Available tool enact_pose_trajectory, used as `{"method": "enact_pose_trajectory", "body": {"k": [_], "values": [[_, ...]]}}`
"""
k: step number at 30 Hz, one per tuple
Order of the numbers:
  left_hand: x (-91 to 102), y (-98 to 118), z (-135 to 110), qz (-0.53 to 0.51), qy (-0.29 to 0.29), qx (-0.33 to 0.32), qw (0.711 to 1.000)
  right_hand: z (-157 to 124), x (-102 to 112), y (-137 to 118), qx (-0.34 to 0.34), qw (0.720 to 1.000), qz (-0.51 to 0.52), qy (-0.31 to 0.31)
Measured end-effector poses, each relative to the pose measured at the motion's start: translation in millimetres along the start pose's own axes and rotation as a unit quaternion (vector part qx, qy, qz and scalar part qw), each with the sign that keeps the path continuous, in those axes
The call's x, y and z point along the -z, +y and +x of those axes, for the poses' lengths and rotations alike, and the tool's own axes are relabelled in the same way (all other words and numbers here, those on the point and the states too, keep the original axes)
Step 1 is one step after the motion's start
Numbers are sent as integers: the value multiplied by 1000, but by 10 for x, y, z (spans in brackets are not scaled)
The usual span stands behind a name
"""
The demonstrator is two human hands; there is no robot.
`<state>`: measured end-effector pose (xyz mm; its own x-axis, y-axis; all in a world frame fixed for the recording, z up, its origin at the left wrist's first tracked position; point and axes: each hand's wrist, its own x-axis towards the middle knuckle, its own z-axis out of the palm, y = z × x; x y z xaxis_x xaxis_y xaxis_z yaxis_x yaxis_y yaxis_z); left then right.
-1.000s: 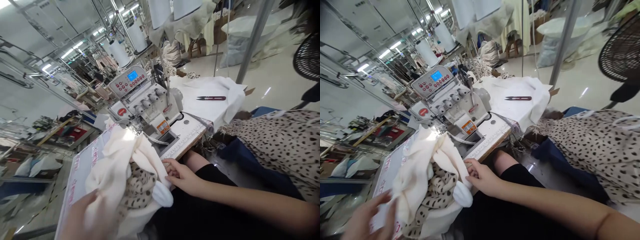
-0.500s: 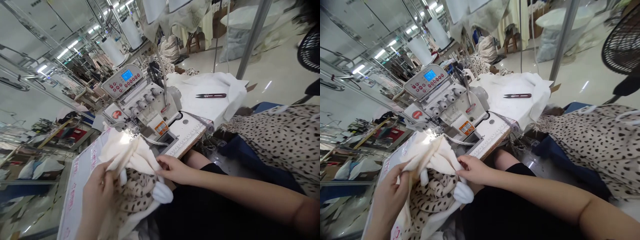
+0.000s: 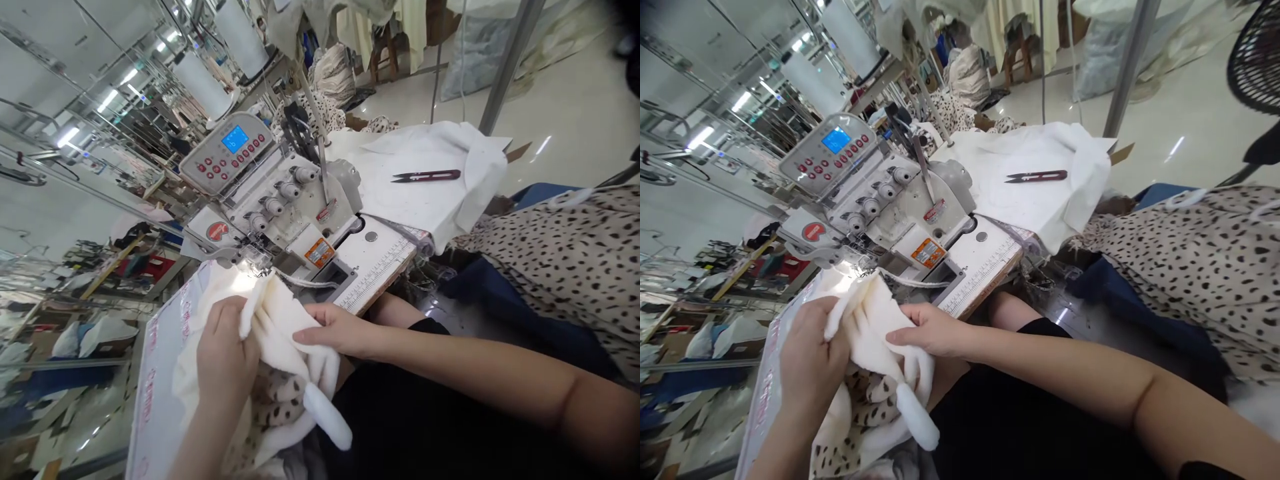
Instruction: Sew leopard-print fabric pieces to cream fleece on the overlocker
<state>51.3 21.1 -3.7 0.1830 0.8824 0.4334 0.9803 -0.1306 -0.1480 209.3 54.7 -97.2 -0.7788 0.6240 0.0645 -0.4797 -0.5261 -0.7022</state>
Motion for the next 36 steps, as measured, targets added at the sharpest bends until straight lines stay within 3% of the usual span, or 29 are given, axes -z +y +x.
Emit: {"method": "enact_pose_trajectory", "body": {"k": [4, 9, 15, 22, 30, 36], "values": [[-128, 48, 61, 2, 0, 23, 1000, 16, 42, 58, 22, 998, -66, 9], [-141, 27, 8, 7, -17, -92, 996, 9, 85, 73, 48, 987, -151, 14], [-184, 120, -2, 32, 22, -176, 984, 16, 94, 101, 69, 970, -231, 40], [-240, 98, 95, 70, 24, -190, 979, 131, 102, 71, 87, 958, -270, 47], [-170, 162, 193, 114, -21, -111, 987, 208, 72, -4, 105, 936, -330, 66], [-173, 196, 176, 143, 17, -179, 973, 162, 86, 1, 111, 920, -368, 75]]}}
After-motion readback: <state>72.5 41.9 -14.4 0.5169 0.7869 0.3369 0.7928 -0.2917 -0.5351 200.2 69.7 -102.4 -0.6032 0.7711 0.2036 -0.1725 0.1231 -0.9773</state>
